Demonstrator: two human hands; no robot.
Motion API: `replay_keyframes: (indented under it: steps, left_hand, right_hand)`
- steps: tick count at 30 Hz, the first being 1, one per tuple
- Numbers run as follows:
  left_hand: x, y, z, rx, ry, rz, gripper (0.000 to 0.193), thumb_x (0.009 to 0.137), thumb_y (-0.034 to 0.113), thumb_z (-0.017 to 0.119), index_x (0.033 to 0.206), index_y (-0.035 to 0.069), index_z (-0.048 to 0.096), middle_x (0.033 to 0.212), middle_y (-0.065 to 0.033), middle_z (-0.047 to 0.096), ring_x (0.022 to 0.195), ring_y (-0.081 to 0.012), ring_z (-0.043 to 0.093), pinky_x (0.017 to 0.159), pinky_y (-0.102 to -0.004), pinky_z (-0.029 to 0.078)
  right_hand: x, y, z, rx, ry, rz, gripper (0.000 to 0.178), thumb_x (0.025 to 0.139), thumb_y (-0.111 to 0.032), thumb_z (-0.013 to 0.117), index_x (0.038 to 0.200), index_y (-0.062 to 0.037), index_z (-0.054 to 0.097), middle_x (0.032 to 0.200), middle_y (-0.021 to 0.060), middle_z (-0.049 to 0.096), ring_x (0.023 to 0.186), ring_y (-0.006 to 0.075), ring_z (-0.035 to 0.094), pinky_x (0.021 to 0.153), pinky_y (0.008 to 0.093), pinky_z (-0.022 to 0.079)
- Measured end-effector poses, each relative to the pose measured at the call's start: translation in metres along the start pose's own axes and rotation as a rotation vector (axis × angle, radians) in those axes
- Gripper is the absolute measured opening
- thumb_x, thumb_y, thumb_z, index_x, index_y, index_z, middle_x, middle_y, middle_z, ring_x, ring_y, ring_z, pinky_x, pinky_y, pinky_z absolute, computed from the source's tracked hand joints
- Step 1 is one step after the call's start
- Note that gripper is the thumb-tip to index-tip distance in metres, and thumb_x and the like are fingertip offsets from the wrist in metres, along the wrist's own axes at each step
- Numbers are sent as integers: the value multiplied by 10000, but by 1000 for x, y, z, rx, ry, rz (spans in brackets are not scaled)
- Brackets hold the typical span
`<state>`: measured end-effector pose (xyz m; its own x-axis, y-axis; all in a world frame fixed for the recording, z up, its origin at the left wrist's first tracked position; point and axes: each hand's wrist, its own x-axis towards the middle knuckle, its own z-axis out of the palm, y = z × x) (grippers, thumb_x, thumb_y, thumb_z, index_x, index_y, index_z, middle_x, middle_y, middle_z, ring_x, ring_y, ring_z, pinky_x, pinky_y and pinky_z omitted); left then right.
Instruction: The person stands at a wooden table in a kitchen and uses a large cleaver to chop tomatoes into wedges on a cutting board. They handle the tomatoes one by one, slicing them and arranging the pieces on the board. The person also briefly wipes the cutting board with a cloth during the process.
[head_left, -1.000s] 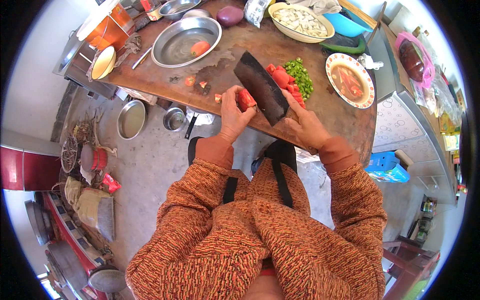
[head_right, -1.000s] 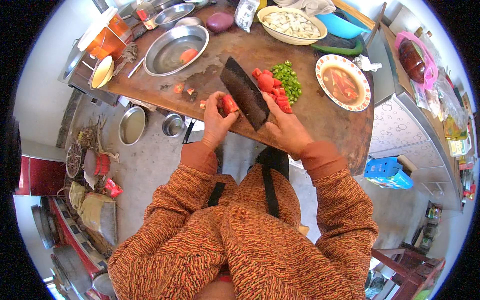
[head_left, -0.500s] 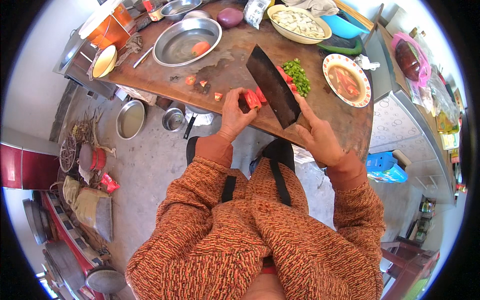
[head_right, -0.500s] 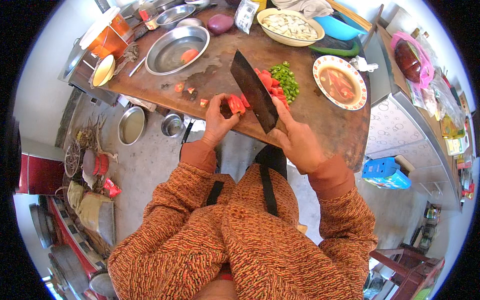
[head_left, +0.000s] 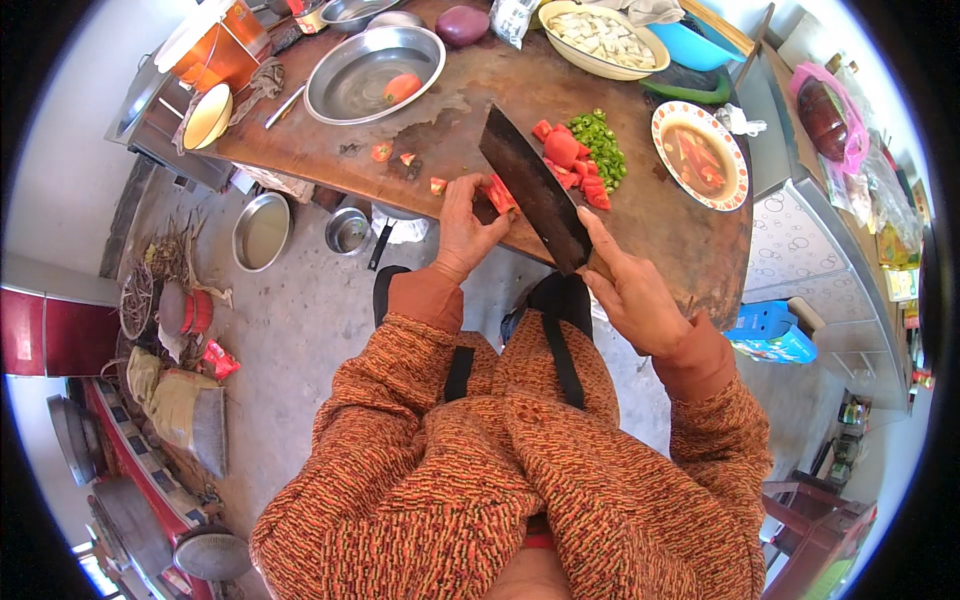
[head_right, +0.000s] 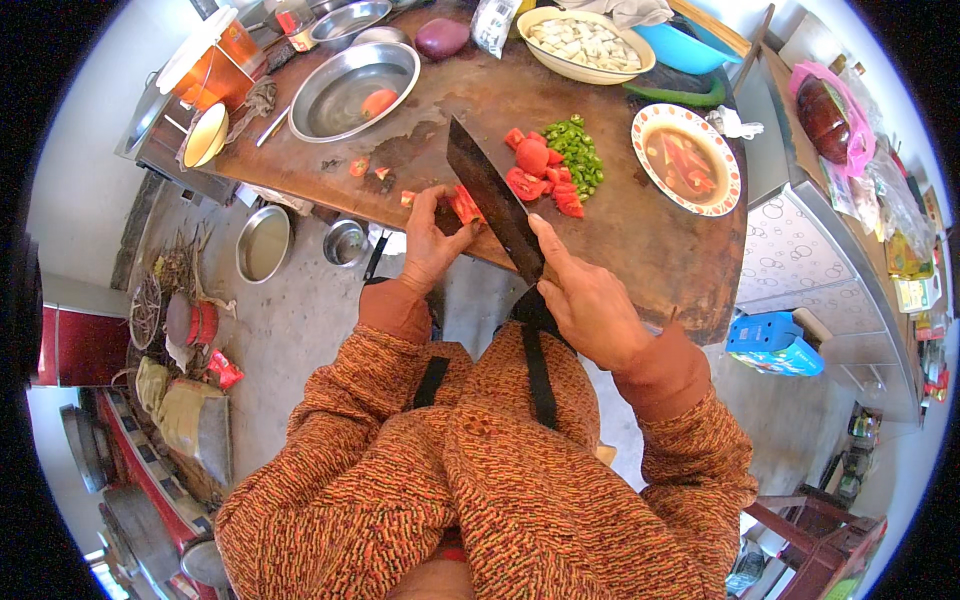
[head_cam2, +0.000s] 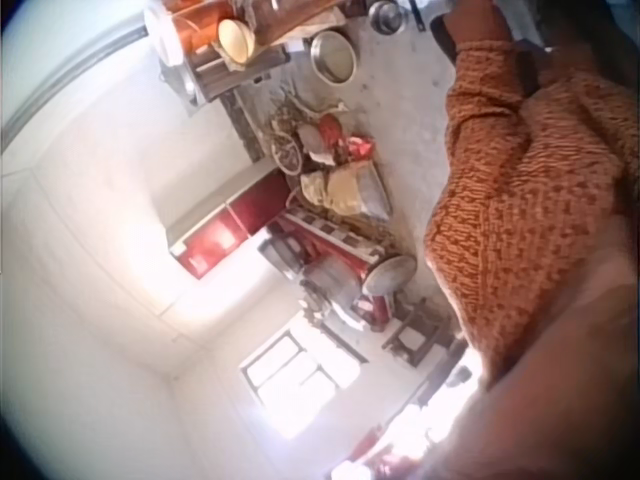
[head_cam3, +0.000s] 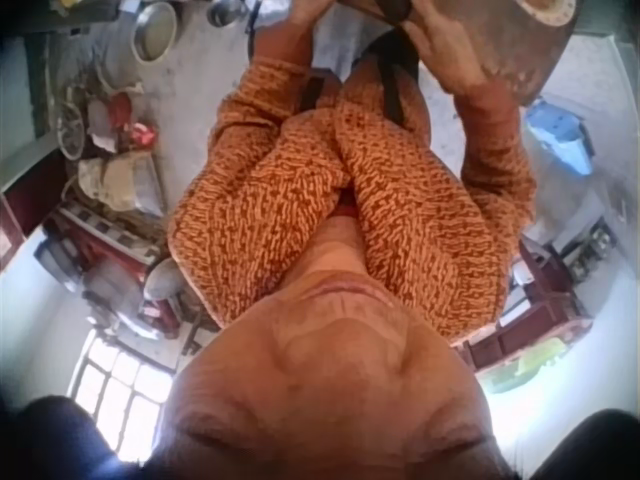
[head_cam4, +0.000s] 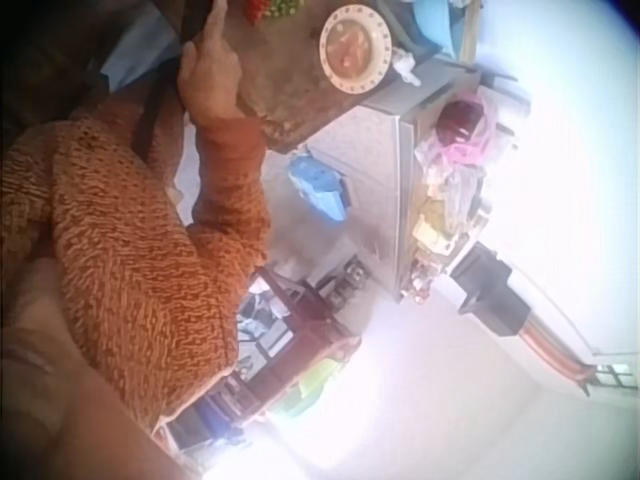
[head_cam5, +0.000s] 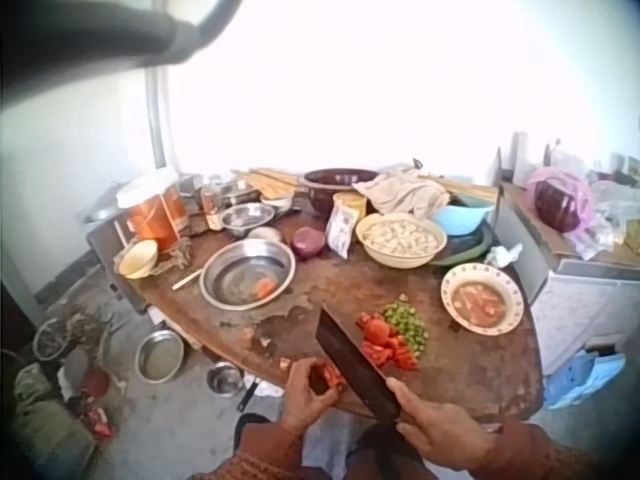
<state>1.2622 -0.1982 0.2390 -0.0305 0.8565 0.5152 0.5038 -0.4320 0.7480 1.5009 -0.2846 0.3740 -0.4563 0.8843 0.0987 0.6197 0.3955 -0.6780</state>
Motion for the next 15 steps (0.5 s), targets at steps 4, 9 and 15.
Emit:
replay_keyframes:
  steps: [4, 9, 15]
  left_hand:
    - [-1, -1, -1, -15, 6, -4, 540, 704, 116, 850, 1149, 9, 564, 1066, -104, 599, 974, -225, 607, 867, -334, 511]
    - [-2, 0, 0, -69, -2, -43, 525, 702, 87, 867, 1139, 16, 584, 1082, -85, 615, 991, -201, 614, 875, -316, 514]
    - [-6, -7, -2, -140, 1, -58, 524, 700, 93, 888, 1137, 26, 608, 1107, -79, 630, 1012, -183, 615, 898, -303, 503]
  right_hand:
    - [0, -6, -5, -14, -60, 74, 763, 894, -47, 585, 1560, -140, 223, 931, 238, 657, 853, 461, 629, 734, 516, 489]
    - [1, -3, -2, -46, -43, 59, 774, 896, -48, 584, 1564, -146, 204, 924, 252, 666, 826, 468, 636, 721, 525, 491]
    - [9, 0, -8, 35, -79, 65, 767, 905, -57, 579, 1564, -144, 196, 831, 268, 661, 780, 495, 624, 717, 545, 485]
